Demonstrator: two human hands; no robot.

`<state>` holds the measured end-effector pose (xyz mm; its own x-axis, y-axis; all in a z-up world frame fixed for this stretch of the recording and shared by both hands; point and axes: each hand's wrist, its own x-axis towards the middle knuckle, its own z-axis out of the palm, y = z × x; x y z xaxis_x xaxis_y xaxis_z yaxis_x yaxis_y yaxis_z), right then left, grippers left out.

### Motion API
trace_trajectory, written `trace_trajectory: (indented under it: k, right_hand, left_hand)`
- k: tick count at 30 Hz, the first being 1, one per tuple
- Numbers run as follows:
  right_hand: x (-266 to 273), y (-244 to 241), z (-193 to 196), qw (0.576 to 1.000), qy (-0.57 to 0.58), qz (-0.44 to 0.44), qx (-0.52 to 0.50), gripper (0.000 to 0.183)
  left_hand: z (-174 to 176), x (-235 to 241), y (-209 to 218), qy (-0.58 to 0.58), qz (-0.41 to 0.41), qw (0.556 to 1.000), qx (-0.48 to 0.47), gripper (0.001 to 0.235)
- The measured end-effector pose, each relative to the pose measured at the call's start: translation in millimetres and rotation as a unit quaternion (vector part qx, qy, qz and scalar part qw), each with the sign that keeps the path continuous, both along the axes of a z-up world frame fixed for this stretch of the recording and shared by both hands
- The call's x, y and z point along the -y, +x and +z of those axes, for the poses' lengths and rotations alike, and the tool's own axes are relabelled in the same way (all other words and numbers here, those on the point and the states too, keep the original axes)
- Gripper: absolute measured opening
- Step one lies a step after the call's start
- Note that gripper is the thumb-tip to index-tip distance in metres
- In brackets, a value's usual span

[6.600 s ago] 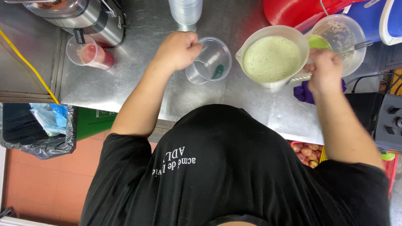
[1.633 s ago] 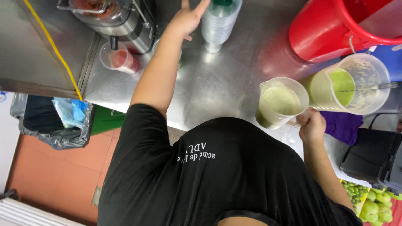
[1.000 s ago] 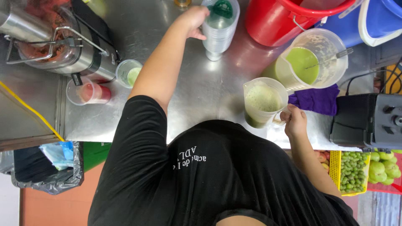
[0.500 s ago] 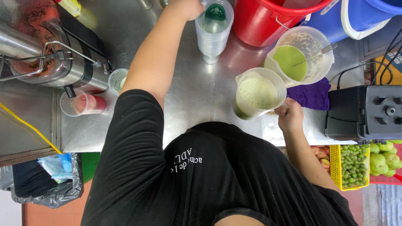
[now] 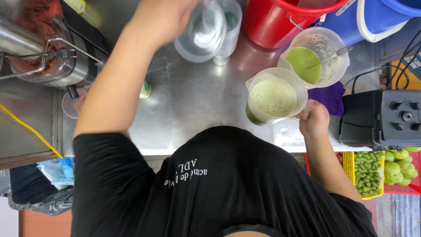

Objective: The person pours a green liquid from a large plastic pitcher into multiple clear plastic cups arranged on a stainless steel countertop. The person fills each cup sequentially and places them in rows.

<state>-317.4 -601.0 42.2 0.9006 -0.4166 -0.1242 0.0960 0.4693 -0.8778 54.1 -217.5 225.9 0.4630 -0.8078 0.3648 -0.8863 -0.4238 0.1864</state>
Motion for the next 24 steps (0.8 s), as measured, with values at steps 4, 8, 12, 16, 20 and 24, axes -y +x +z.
trace_trajectory:
  k: [4, 8, 12, 16, 20, 24]
  right_hand:
    - [-3, -1, 9, 1.0, -0.003, 0.016, 0.006, 0.025]
    - [-14, 8, 1, 0.999, -0.016, 0.02, -0.02, 0.022]
    - [-27, 20, -2, 0.999, 0.006, 0.015, -0.048, 0.018]
    - [-32, 30, 5, 0.999, -0.006, 0.039, -0.033, 0.019]
    - [-39, 39, 18, 0.997, -0.032, 0.07, 0.011, 0.015]
    - [-43, 46, 27, 0.996, -0.032, 0.087, 0.009, 0.015]
  left_hand:
    - [-38, -42, -58, -0.017, -0.029, 0.995, -0.097, 0.042]
    - [-136, -43, -75, 0.021, -0.004, 0.982, -0.186, 0.045]
    - [-213, -43, -84, -0.005, 0.034, 0.972, -0.233, 0.045]
    - [-239, -48, -111, -0.136, 0.131, 0.961, -0.203, 0.057]
    - [-236, -57, -143, -0.021, 0.369, 0.861, -0.35, 0.103]
    - [-253, -48, -162, 0.0, 0.367, 0.807, -0.462, 0.089]
